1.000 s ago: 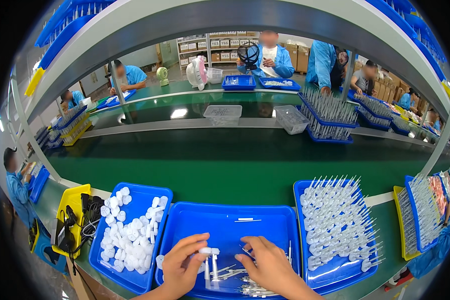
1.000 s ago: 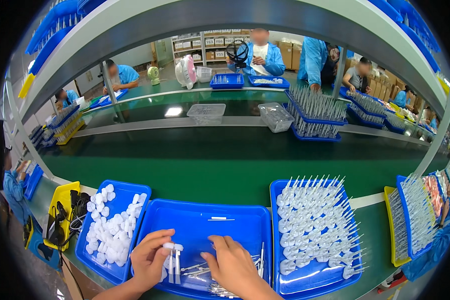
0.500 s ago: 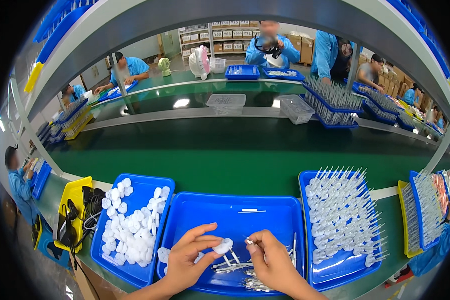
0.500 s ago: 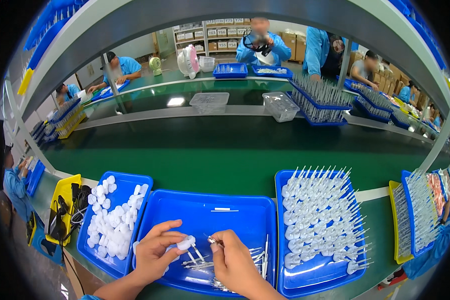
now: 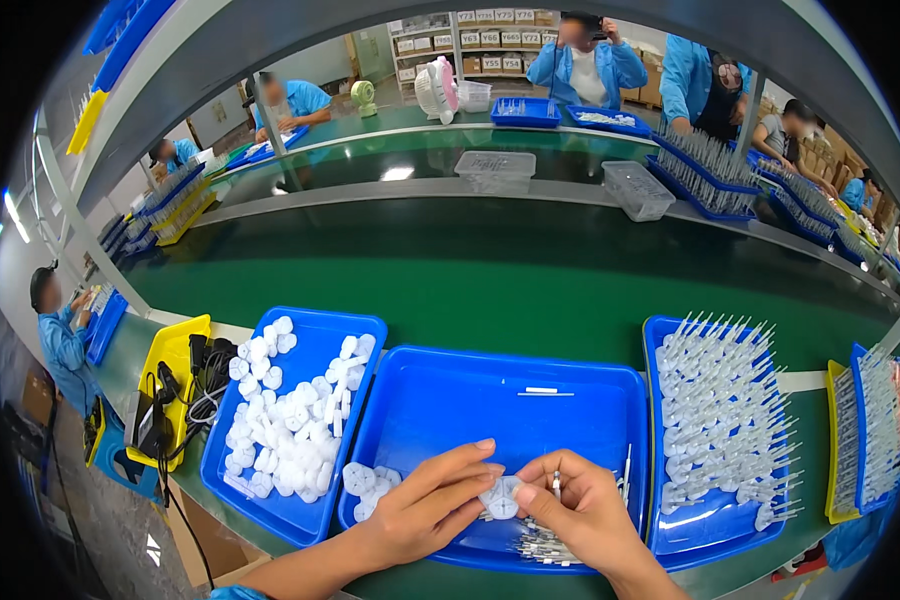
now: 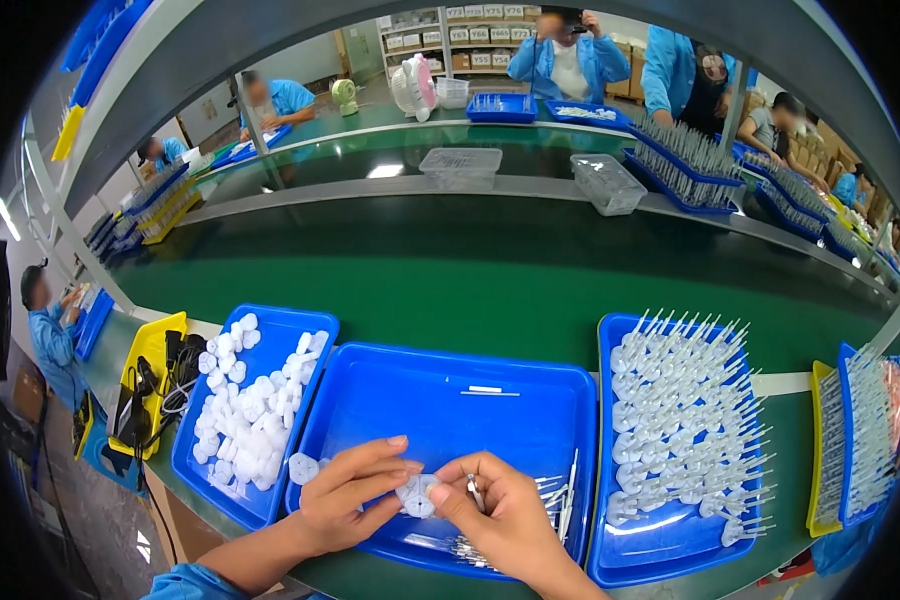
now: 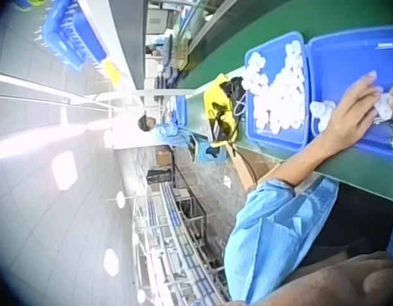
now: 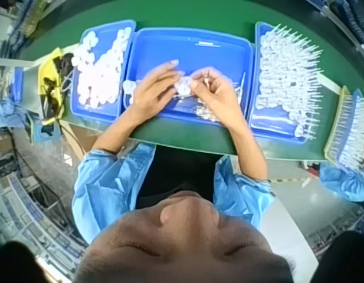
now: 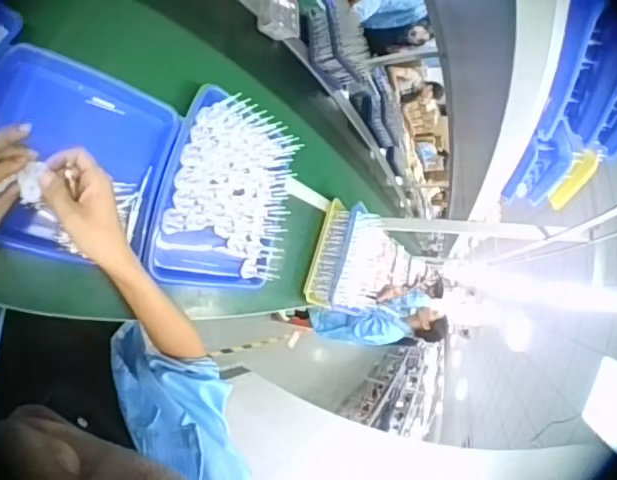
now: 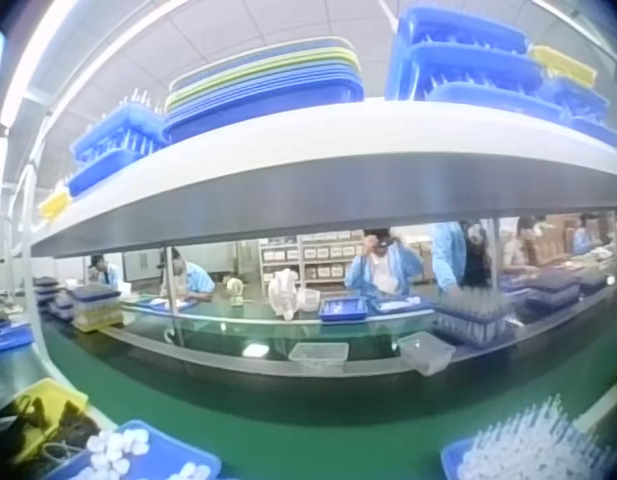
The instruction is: The person repeatedly picks a white plastic base and a thin white rod from blue trays, inserts the rod into the base, and places the assembled unit into a tray. The process is continuous and repetitive throughout the clip.
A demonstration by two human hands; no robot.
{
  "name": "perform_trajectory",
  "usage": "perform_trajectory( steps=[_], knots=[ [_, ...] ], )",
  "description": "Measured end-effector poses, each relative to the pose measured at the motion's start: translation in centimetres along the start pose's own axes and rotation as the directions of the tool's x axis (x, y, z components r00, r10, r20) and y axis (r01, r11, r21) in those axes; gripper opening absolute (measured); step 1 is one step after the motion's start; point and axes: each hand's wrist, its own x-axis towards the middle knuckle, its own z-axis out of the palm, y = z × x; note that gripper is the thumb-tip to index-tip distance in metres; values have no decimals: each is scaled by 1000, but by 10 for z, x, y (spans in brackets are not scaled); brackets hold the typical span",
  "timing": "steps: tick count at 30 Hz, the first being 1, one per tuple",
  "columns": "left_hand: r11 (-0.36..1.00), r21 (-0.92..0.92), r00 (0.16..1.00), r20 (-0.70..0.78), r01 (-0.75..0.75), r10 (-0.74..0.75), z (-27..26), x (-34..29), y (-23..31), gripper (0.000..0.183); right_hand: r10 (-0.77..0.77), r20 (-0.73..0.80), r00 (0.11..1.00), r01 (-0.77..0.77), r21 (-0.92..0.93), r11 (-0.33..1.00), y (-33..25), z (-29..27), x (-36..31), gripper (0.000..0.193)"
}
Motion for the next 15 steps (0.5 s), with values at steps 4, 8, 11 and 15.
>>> perform_trajectory(
  steps=[4,8,11,15],
  knots=[
    [1000,5,999,-40,-2,3,4,5,-2,37,13,11,1000,-13,-12,1000,5,-1,3,17],
    [985,127,985,144,-116,97,-6,11,3,37,-89,27,996,91,-80,993,17,-8,0,15],
    [983,167,997,28,-81,78,2,-11,-11,41,-245,13,969,244,-154,957,33,0,11,16],
    [984,179,995,101,6,-25,0,-7,2,18,-165,32,986,167,-213,963,20,-4,13,13]
  ],
)
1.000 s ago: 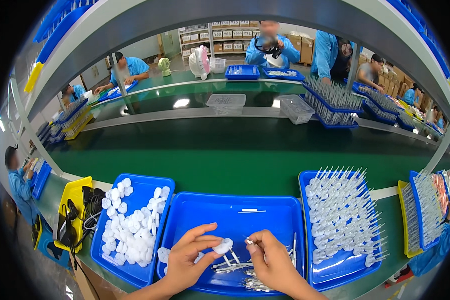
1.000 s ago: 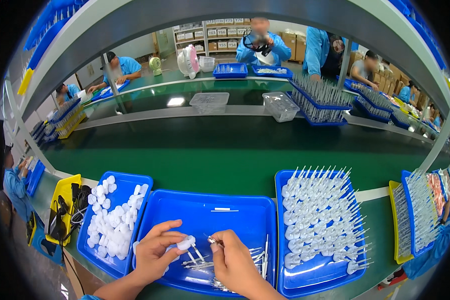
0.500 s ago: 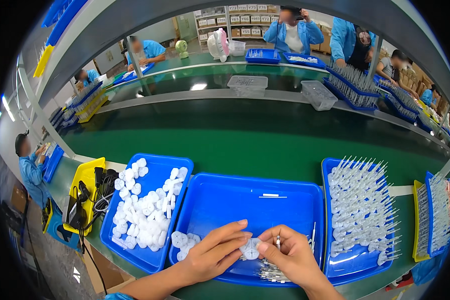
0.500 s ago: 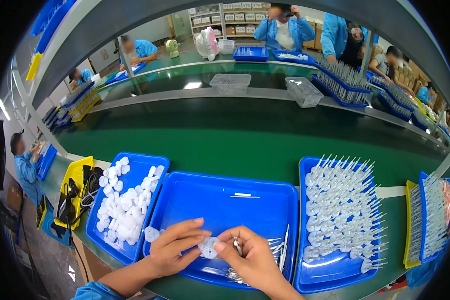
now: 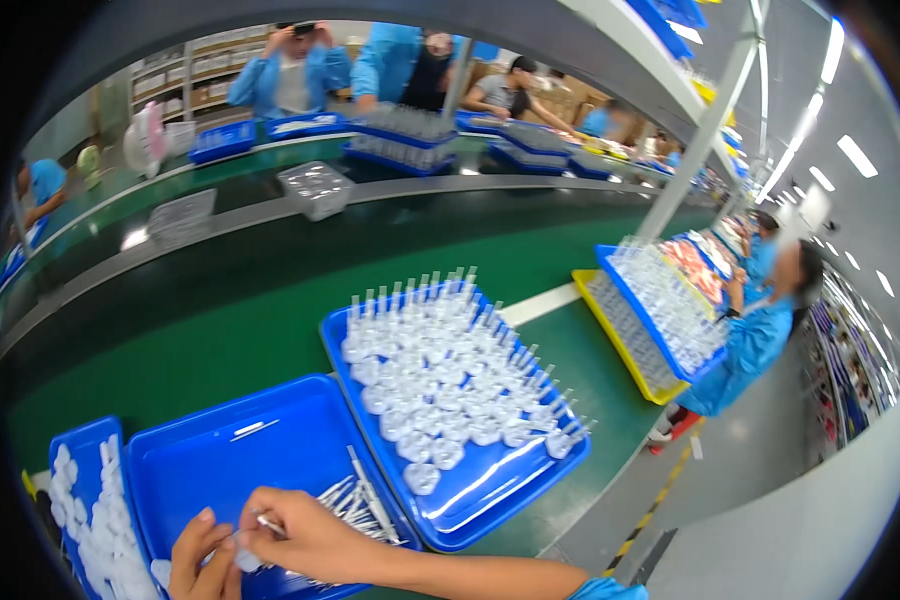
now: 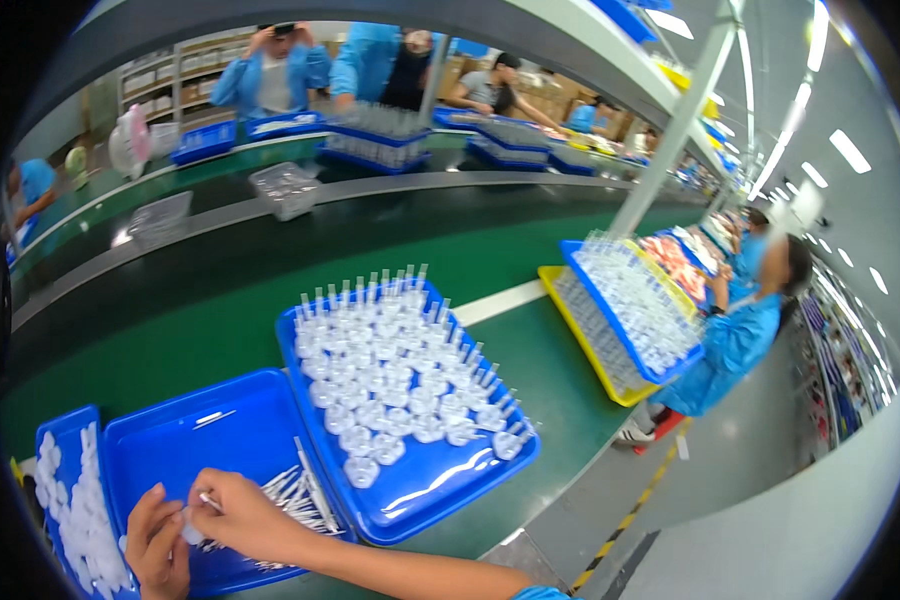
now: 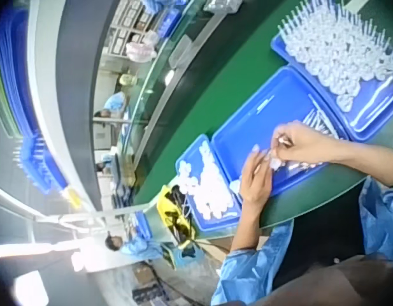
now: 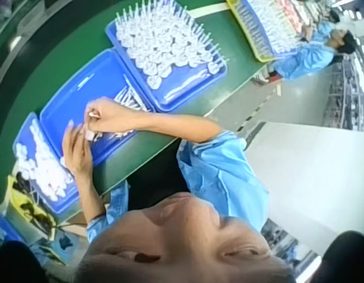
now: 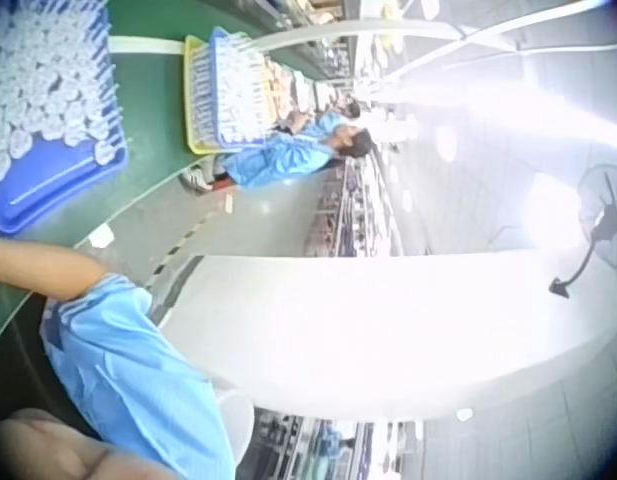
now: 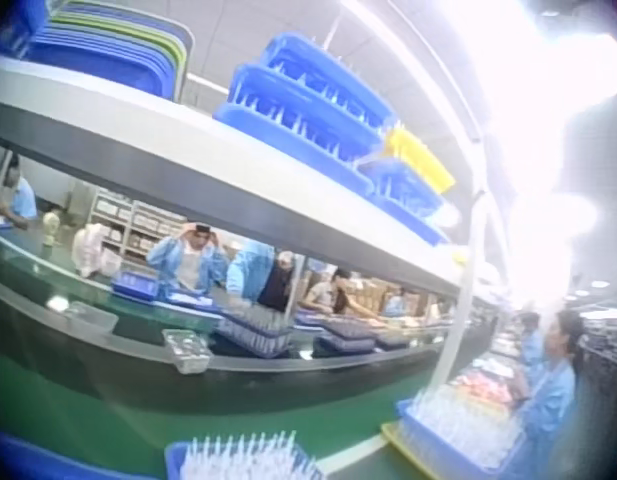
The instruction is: The person repeatedly picks a white plastic base and a thin white rod from blue trays, inserts the rod into the base, and places the assembled unit into a tray. The process is continuous and repetitive throughout the clip.
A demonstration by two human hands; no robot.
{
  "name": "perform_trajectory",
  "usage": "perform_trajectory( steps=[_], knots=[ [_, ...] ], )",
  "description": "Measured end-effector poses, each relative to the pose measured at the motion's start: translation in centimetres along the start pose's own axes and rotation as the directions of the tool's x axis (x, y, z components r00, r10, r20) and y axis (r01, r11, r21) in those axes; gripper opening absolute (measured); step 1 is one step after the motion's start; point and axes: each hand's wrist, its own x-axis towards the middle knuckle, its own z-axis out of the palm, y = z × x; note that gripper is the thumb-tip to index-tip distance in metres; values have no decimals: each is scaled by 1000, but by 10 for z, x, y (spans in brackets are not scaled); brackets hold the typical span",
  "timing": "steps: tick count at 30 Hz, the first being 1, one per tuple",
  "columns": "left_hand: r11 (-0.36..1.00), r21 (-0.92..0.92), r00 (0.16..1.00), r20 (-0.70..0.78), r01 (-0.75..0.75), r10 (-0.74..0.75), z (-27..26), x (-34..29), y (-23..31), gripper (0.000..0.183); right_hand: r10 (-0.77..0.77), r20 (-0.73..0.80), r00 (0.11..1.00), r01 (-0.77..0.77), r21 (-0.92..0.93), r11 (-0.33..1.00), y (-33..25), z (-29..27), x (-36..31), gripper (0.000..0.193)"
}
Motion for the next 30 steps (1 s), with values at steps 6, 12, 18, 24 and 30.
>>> perform_trajectory(
  steps=[6,12,18,24,30],
  knots=[
    [999,44,1000,6,-30,30,1,9,5,22,146,80,986,-166,377,911,-5,-7,-5,16],
    [796,-457,894,-5,397,-449,0,15,5,21,-107,-156,982,111,12,994,14,-5,-2,18],
    [372,-757,725,188,537,-663,2,-10,-27,15,-269,-127,955,208,-360,909,9,-3,-6,12],
    [176,-922,813,200,345,-547,4,-4,-28,16,-261,-76,963,222,-331,917,-6,-7,-11,9],
    [70,-922,797,290,382,-529,7,-6,-29,20,-363,-73,929,323,-321,890,-11,-6,-13,9]
  ],
)
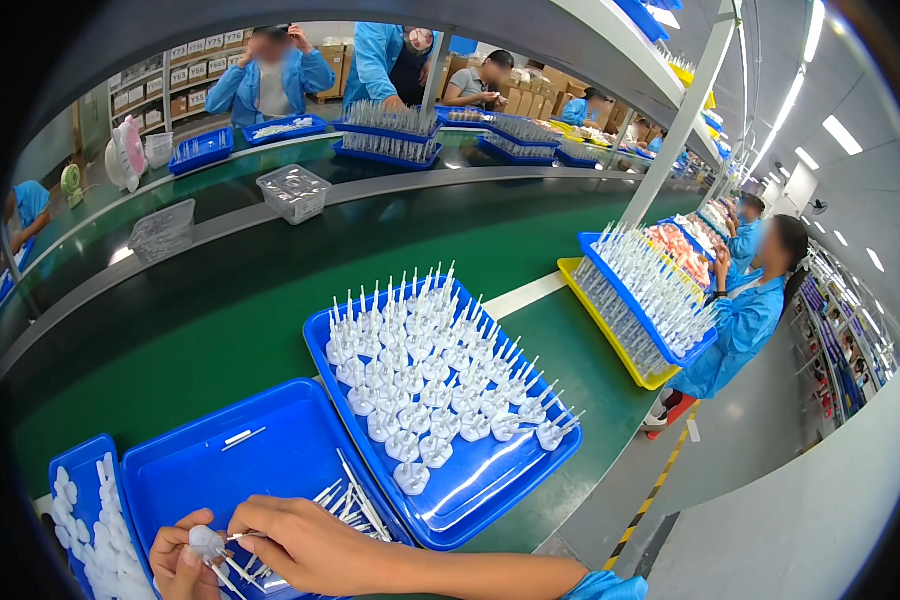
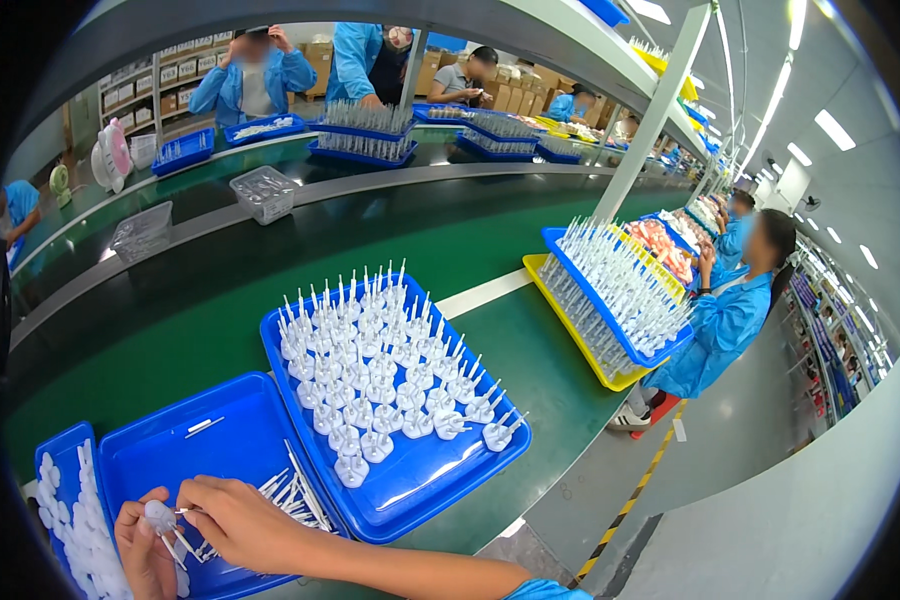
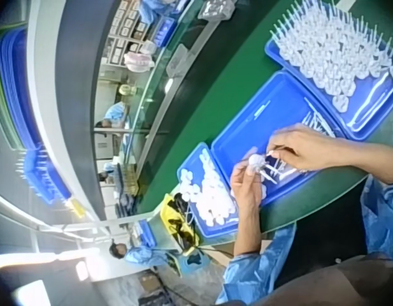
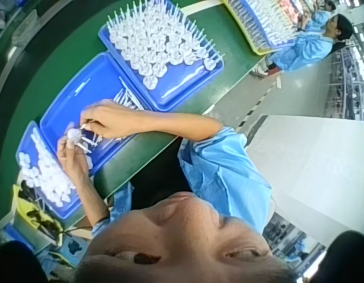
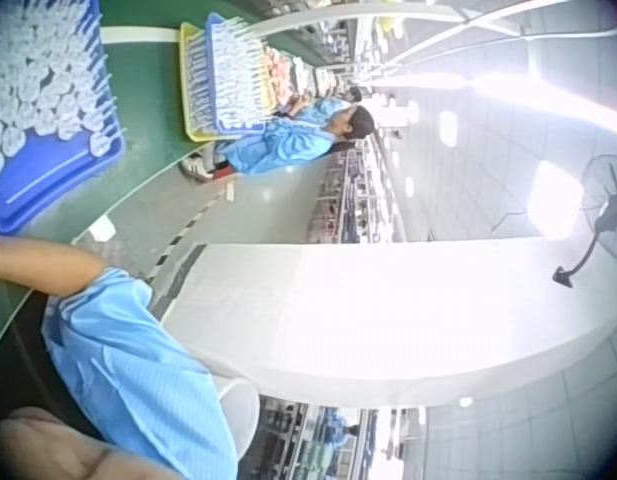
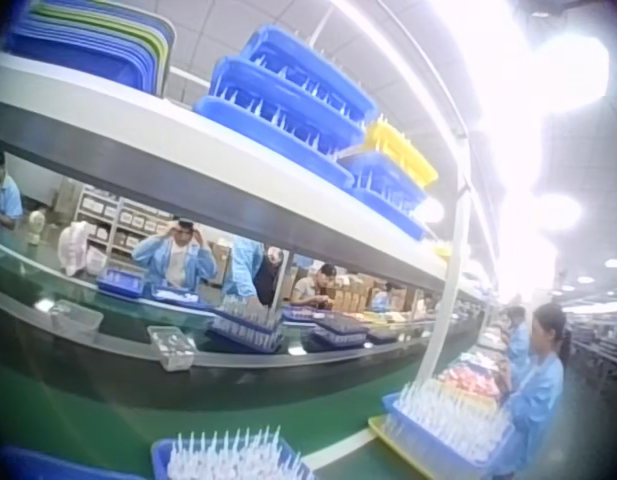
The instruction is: The person repeatedly picks a white plastic base and a thin white rod from blue trays, inserts the rod into the base, and places the assembled unit into a tray. The process is continuous and repetitive throughout the clip.
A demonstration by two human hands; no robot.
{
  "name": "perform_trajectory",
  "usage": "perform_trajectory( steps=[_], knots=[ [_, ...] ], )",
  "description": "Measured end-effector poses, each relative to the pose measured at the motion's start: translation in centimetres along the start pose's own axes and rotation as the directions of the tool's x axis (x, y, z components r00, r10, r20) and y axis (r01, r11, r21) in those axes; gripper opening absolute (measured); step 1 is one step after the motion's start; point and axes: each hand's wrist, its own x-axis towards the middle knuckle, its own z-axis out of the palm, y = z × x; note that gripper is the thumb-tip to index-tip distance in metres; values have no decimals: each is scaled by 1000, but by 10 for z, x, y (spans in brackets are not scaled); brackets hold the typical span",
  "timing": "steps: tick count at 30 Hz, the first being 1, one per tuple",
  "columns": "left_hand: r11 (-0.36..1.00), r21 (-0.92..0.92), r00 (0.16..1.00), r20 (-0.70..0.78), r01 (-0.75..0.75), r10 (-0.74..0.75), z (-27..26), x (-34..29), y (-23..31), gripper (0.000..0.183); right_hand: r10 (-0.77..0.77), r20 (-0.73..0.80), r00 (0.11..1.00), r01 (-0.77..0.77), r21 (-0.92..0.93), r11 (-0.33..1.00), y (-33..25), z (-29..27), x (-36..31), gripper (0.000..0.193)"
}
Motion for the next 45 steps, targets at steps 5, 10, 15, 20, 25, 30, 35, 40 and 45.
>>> perform_trajectory(
  steps=[5,10,15,20,25,30,35,40,45],
  knots=[
    [1000,6,1000,-1,25,-25,-4,-7,-2,23,-31,62,998,34,-50,998,5,4,2,12],
    [1000,-6,1000,2,-12,13,23,7,-6,19,79,16,997,-76,-133,988,7,2,-2,14],
    [997,-33,997,-13,75,-75,21,3,3,17,207,66,976,-193,-167,967,-20,-3,3,14],
    [994,-38,995,7,105,-104,17,0,8,17,310,69,948,-302,-99,948,-30,2,5,12],
    [992,122,1000,-14,5,-3,23,-1,8,20,382,92,920,-365,-158,918,-34,-3,5,12],
    [917,357,983,109,-178,148,26,-1,6,22,305,110,946,-277,-214,937,-25,2,0,14],
    [942,312,987,133,-124,86,26,0,10,21,264,128,956,-226,-253,941,-30,2,1,12],
    [978,197,988,152,-62,32,21,-1,11,22,318,196,928,-321,-18,947,-17,0,-4,12],
    [972,235,992,122,1,-31,23,-2,12,21,163,80,983,-115,-425,898,-28,6,-6,11]
  ],
)
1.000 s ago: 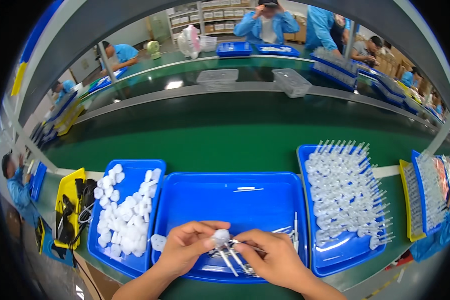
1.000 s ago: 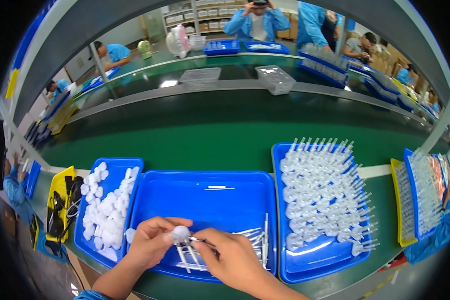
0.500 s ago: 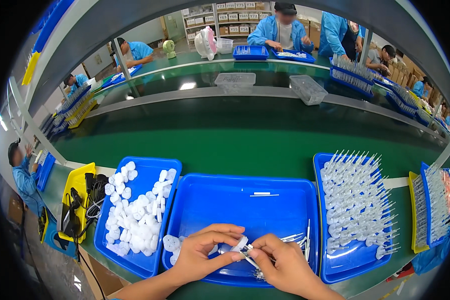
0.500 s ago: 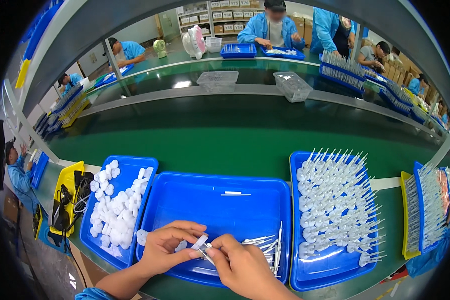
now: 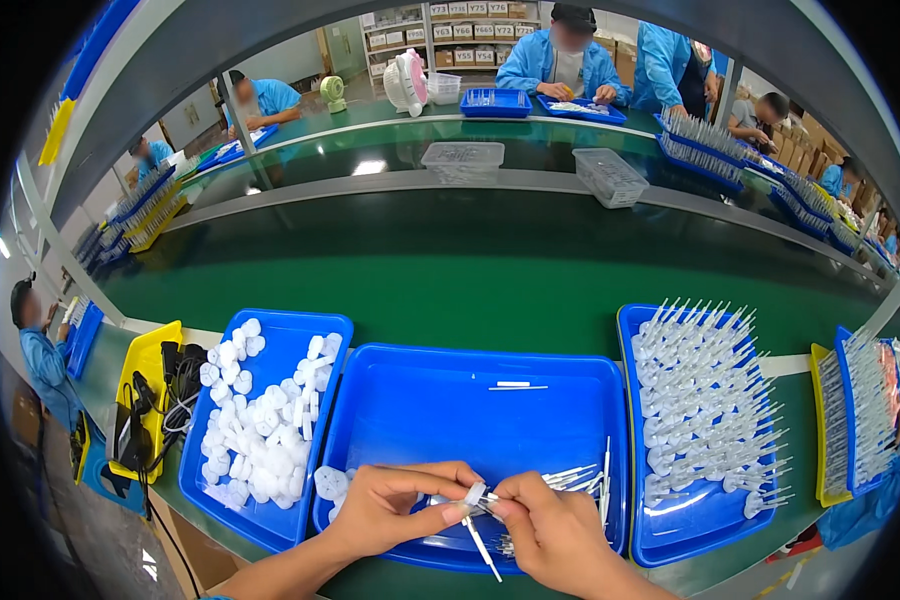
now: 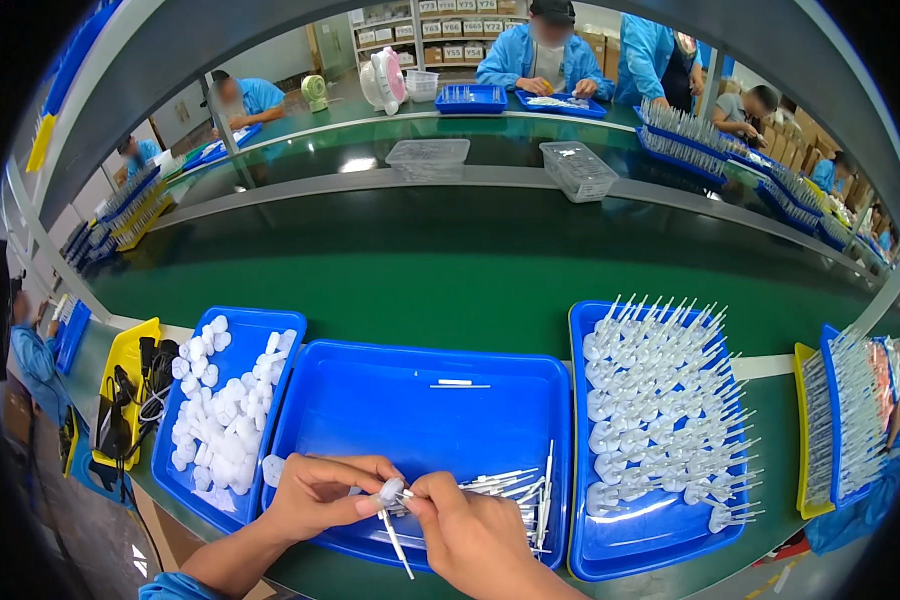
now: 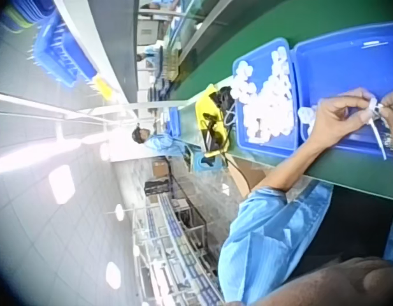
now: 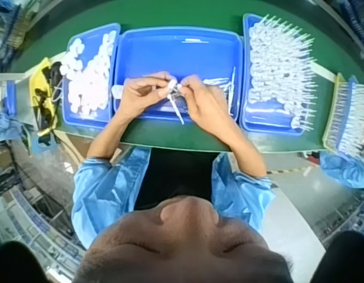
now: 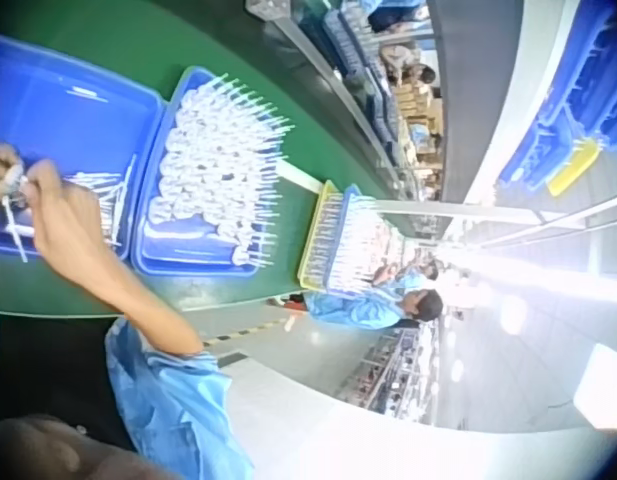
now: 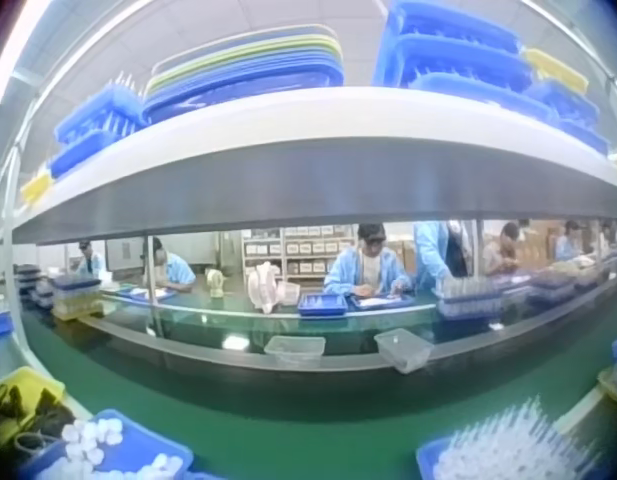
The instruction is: The person repeatedly picks a white plastic base and a thin white rod from blue trays, inserts the rod into the base, and places the assembled unit into a tray. The process is continuous and repetitive throughout the clip.
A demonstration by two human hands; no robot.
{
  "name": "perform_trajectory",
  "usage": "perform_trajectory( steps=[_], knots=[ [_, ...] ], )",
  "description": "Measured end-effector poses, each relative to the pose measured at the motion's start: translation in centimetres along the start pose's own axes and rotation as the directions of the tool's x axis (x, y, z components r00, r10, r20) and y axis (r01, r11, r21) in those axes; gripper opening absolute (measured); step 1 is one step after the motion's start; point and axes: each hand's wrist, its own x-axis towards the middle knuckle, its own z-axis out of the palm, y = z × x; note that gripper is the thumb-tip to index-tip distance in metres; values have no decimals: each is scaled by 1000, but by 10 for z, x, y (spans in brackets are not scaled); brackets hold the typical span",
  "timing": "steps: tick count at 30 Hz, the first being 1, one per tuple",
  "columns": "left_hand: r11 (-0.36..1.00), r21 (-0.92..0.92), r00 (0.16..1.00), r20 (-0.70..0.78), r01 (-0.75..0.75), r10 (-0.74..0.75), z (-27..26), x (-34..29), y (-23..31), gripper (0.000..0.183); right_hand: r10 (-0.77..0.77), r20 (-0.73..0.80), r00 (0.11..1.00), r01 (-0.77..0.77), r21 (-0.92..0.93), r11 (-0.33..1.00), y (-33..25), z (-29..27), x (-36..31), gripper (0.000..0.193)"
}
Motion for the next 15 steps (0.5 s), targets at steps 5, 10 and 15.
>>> perform_trajectory(
  steps=[5,10,15],
  knots=[
    [950,308,998,12,-55,54,1,0,-2,21,-53,-66,996,38,-213,976,-1,9,-5,11],
    [968,235,996,22,-89,86,4,1,0,20,13,-19,1000,-13,-3,1000,5,6,-4,11],
    [985,165,999,10,-42,41,2,0,-3,22,36,38,999,-38,48,998,9,6,0,10]
  ],
)
